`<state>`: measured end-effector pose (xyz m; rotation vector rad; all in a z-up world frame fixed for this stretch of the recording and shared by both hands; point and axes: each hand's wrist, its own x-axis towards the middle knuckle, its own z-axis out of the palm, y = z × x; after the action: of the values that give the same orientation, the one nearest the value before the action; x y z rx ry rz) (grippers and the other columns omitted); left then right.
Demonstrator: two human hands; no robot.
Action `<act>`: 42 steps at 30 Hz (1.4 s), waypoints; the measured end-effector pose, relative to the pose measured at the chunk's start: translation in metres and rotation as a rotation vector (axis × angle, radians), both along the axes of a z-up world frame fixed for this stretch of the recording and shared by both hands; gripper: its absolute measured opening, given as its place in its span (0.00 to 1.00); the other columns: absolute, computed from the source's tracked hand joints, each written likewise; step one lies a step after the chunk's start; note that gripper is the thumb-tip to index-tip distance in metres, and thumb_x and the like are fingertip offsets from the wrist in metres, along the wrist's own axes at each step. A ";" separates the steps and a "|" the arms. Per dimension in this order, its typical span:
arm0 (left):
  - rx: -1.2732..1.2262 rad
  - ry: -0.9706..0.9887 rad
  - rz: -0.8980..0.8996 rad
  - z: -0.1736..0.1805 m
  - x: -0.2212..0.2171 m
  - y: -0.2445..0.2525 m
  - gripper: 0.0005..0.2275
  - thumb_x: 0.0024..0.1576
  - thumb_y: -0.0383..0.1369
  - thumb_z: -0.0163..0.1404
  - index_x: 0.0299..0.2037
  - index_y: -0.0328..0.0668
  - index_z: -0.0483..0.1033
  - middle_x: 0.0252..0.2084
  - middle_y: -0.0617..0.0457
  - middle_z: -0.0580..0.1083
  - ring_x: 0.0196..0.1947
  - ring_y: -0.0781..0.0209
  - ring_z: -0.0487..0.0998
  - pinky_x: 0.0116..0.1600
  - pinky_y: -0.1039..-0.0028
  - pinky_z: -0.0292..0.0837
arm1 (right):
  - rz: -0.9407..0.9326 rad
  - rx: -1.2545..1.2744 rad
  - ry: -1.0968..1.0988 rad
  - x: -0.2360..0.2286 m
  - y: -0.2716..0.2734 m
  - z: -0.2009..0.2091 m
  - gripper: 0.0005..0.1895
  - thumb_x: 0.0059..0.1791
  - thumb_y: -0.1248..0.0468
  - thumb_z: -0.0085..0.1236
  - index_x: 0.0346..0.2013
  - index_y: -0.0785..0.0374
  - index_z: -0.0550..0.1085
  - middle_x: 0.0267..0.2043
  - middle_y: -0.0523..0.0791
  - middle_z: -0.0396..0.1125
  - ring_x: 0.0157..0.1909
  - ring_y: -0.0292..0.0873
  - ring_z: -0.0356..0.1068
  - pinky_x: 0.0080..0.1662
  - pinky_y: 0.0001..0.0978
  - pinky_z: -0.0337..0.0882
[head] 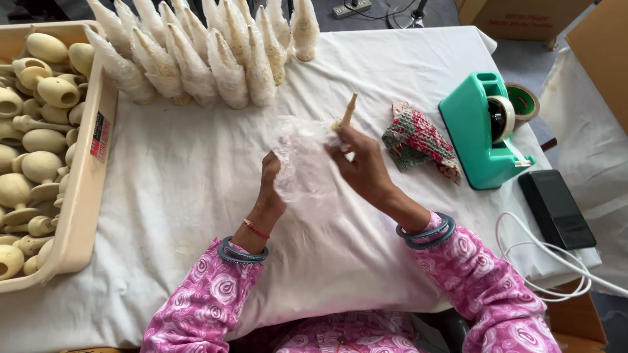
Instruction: The person wraps small wooden objects in bubble wrap and secures them with tape by hand.
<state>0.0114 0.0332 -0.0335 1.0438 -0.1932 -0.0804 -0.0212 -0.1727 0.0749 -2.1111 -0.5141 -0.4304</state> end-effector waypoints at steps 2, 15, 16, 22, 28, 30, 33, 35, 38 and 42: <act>0.230 0.200 0.160 0.028 0.000 0.000 0.17 0.67 0.40 0.41 0.59 0.38 0.72 0.48 0.52 0.77 0.42 0.60 0.78 0.44 0.70 0.75 | -0.104 0.075 0.045 0.008 -0.012 -0.006 0.08 0.56 0.64 0.58 0.42 0.68 0.72 0.33 0.48 0.71 0.33 0.42 0.75 0.34 0.31 0.74; 0.934 -0.638 0.248 0.111 -0.041 -0.011 0.46 0.53 0.46 0.62 0.76 0.40 0.44 0.65 0.35 0.65 0.59 0.46 0.71 0.56 0.60 0.75 | -0.075 0.235 0.236 0.011 -0.019 -0.005 0.07 0.54 0.66 0.61 0.42 0.69 0.76 0.25 0.45 0.69 0.25 0.31 0.65 0.28 0.28 0.65; 0.952 -0.524 0.173 0.107 -0.039 -0.012 0.46 0.52 0.44 0.63 0.76 0.41 0.43 0.61 0.38 0.68 0.55 0.49 0.73 0.52 0.64 0.77 | -0.001 0.319 0.240 0.014 -0.022 -0.011 0.08 0.55 0.66 0.60 0.45 0.68 0.75 0.27 0.43 0.69 0.27 0.30 0.65 0.29 0.25 0.66; 0.684 -0.083 -0.050 0.062 -0.021 -0.005 0.24 0.57 0.33 0.59 0.63 0.38 0.67 0.38 0.55 0.75 0.32 0.70 0.76 0.35 0.79 0.78 | -0.177 0.043 -0.112 -0.008 -0.021 0.021 0.18 0.48 0.65 0.66 0.48 0.69 0.72 0.36 0.46 0.70 0.31 0.33 0.69 0.29 0.24 0.69; 0.658 -0.008 0.223 0.064 -0.023 0.001 0.07 0.62 0.31 0.56 0.40 0.34 0.79 0.23 0.63 0.69 0.21 0.77 0.66 0.26 0.82 0.63 | -0.148 -0.055 -0.200 -0.031 -0.040 -0.027 0.13 0.51 0.63 0.72 0.38 0.61 0.72 0.31 0.44 0.68 0.27 0.39 0.69 0.30 0.28 0.68; 0.665 -0.015 0.294 0.060 -0.022 0.002 0.07 0.62 0.32 0.56 0.37 0.34 0.79 0.22 0.64 0.68 0.21 0.78 0.64 0.26 0.82 0.61 | -0.059 -0.054 -0.105 -0.038 -0.026 -0.021 0.11 0.51 0.61 0.70 0.37 0.58 0.74 0.30 0.41 0.70 0.25 0.36 0.72 0.29 0.28 0.71; 0.650 -0.063 0.347 0.061 -0.023 0.001 0.08 0.62 0.32 0.56 0.35 0.33 0.78 0.23 0.65 0.69 0.23 0.79 0.63 0.27 0.83 0.61 | 0.070 -0.131 -0.191 -0.046 0.007 0.009 0.23 0.46 0.55 0.71 0.48 0.64 0.74 0.40 0.48 0.72 0.38 0.42 0.75 0.34 0.32 0.75; 0.656 -0.061 0.323 0.065 -0.025 -0.001 0.09 0.63 0.33 0.55 0.35 0.34 0.78 0.23 0.65 0.70 0.23 0.79 0.62 0.27 0.83 0.61 | -0.103 -0.307 -0.177 -0.046 0.016 0.010 0.31 0.42 0.53 0.71 0.51 0.71 0.74 0.46 0.56 0.71 0.36 0.47 0.73 0.31 0.38 0.72; 0.670 -0.027 0.308 0.067 -0.023 0.001 0.09 0.63 0.34 0.55 0.35 0.35 0.78 0.21 0.65 0.68 0.22 0.79 0.60 0.26 0.83 0.58 | -0.116 -0.357 -0.184 -0.038 0.008 -0.006 0.26 0.46 0.55 0.67 0.50 0.71 0.75 0.40 0.48 0.73 0.40 0.48 0.72 0.34 0.41 0.72; 0.628 -0.025 0.346 0.051 -0.013 0.015 0.09 0.63 0.34 0.56 0.34 0.36 0.78 0.21 0.66 0.65 0.22 0.78 0.58 0.26 0.82 0.56 | -0.121 -0.368 -0.100 -0.022 -0.016 -0.046 0.12 0.51 0.58 0.65 0.35 0.64 0.75 0.31 0.45 0.70 0.34 0.45 0.69 0.34 0.41 0.68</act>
<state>-0.0015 0.0479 0.0180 1.6903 -0.0016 0.1985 -0.0431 -0.1892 0.0292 -2.4936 -0.5583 -0.5455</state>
